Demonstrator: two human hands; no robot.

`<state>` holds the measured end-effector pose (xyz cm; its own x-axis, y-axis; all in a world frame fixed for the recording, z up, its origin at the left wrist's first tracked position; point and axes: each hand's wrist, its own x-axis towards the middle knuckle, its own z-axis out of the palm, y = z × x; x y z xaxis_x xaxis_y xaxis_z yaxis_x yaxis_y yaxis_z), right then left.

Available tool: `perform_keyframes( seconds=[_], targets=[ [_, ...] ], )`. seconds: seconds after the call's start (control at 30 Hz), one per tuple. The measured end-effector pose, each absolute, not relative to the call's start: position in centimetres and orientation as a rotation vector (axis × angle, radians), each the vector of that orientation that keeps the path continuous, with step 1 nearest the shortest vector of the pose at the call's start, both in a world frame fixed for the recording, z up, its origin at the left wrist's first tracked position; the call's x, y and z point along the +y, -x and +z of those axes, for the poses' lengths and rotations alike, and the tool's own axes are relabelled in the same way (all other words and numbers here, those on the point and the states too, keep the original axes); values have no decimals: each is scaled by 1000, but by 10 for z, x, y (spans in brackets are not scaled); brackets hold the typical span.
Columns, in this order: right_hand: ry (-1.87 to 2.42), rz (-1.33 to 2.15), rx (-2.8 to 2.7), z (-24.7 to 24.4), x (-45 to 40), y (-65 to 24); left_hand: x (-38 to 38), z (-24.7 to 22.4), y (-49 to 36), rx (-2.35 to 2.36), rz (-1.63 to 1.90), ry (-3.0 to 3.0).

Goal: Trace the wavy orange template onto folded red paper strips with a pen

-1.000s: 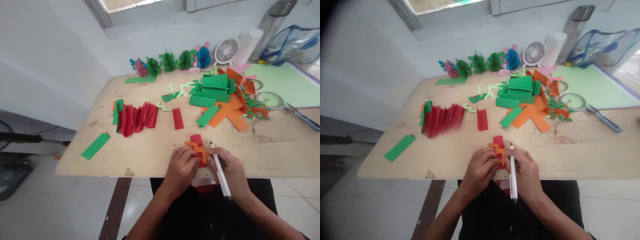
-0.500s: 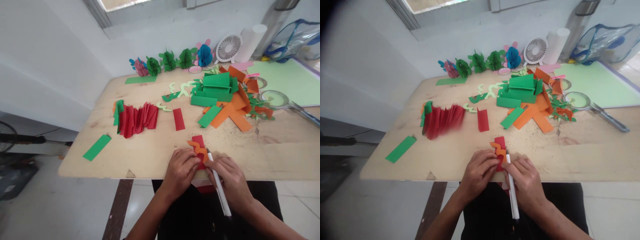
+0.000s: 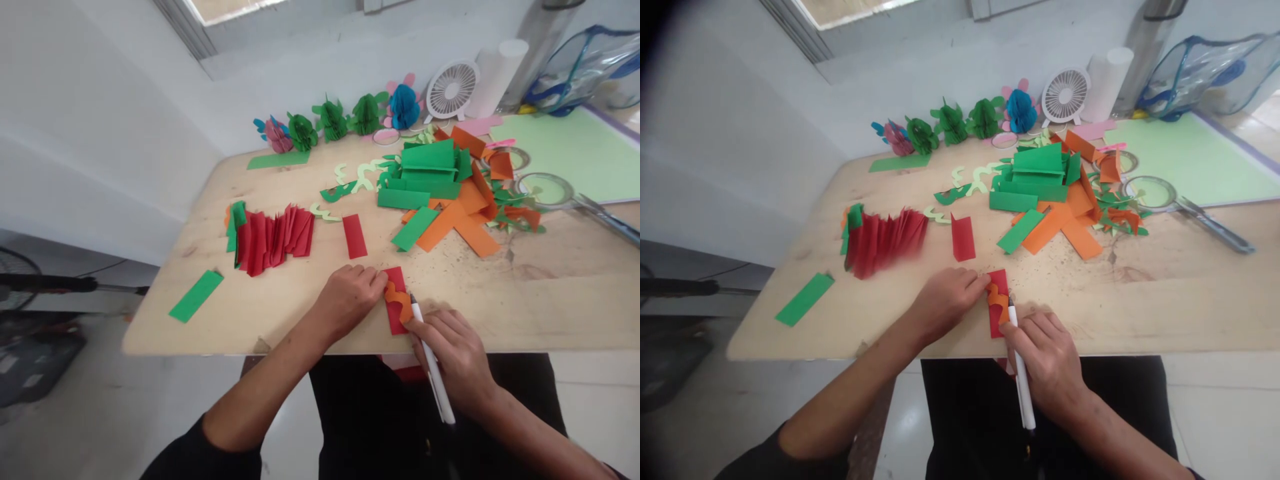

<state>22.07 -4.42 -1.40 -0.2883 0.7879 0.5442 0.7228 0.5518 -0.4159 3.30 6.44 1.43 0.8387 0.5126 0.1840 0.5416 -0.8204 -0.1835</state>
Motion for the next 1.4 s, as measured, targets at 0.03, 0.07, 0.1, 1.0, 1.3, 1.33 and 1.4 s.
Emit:
perform_keyframes(
  seconds=[0.03, 0.07, 0.1, 1.0, 1.3, 1.33, 1.4],
  targets=[
    [1211, 111, -2058, -14, -44, -221, 67, 15, -34, -778, -183, 2784],
    [1210, 108, -2055, -14, -44, -221, 69, 15, -34, -741, -191, 2776],
    [1210, 105, -2053, -14, -44, -221, 71, 15, -35, -701, -207, 2766],
    [1216, 129, -2044, -16, -44, -220, 13, -3, -31, -1176, -820, 2855],
    [1227, 214, -2018, -16, -46, -221, 14, -6, -40, -1310, -961, 2840],
    [1224, 212, -2015, -16, -46, -221, 14, -7, -41, -1321, -978, 2834],
    [1223, 192, -2017, -16, -46, -221, 13, -7, -43, -1341, -1000, 2825]
  ],
)
